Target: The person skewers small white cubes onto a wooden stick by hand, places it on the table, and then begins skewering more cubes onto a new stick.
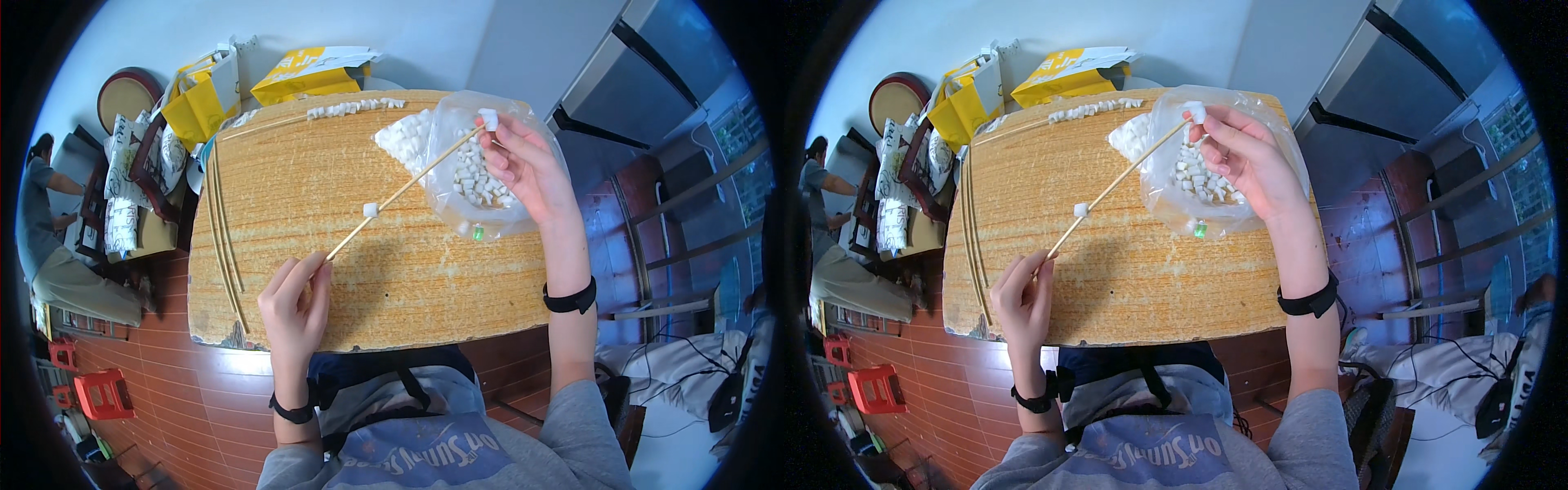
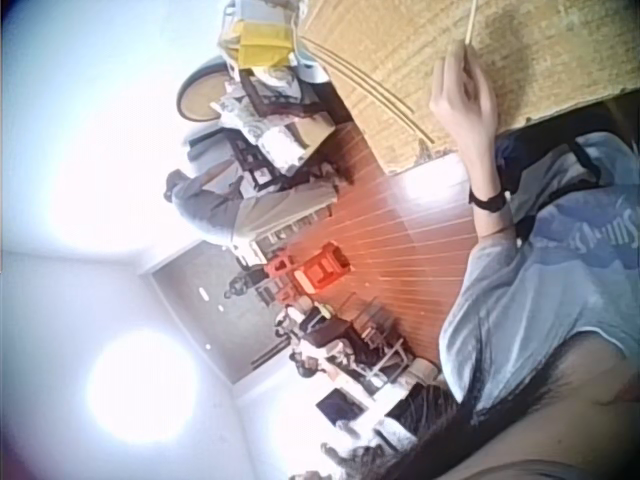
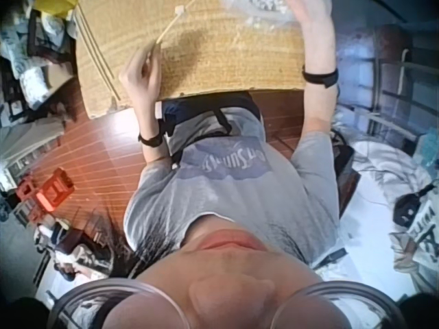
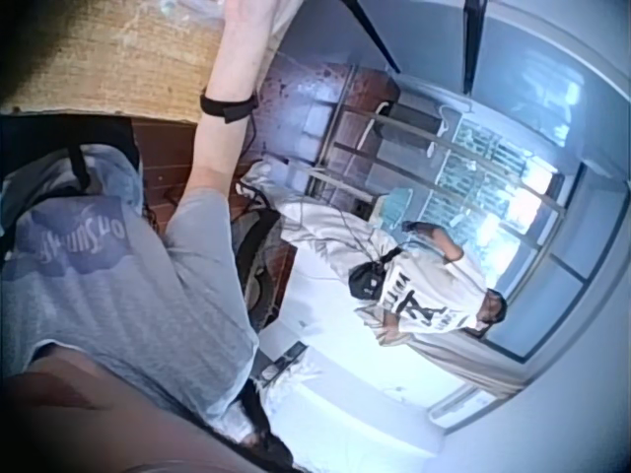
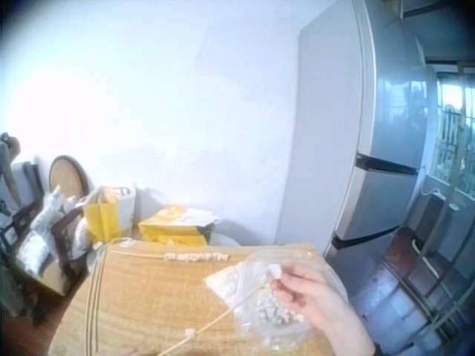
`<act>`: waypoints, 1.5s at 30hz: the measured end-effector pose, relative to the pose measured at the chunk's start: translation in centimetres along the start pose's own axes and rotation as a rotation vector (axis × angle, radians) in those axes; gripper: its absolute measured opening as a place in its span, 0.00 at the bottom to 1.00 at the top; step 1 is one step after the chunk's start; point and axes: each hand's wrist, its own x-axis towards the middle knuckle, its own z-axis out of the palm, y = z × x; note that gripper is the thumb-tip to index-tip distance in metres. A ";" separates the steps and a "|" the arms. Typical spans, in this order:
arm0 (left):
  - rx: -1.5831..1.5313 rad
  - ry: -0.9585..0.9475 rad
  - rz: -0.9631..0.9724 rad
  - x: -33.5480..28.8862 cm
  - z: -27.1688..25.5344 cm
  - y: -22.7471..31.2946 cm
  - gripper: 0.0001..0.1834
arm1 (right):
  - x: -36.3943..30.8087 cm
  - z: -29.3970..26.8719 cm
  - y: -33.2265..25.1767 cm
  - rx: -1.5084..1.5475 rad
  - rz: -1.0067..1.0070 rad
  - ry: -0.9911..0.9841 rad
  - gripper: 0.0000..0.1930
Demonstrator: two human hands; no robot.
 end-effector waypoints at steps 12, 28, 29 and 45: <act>-0.006 -0.027 -0.003 -0.2 -0.1 -0.3 0.06 | -0.1 -0.2 -0.2 -0.091 -0.078 0.060 0.11; -0.176 -0.187 -0.139 -0.2 -0.9 -0.7 0.06 | -1.0 -0.1 -1.2 -0.256 -0.047 -0.025 0.08; -0.179 -0.191 -0.135 -0.3 -1.0 -0.8 0.06 | -1.0 0.3 -1.2 -0.270 -0.037 -0.037 0.08; -0.236 -0.178 -0.191 -0.4 -0.8 -1.0 0.06 | -0.7 1.2 1.0 0.037 -0.115 0.022 0.07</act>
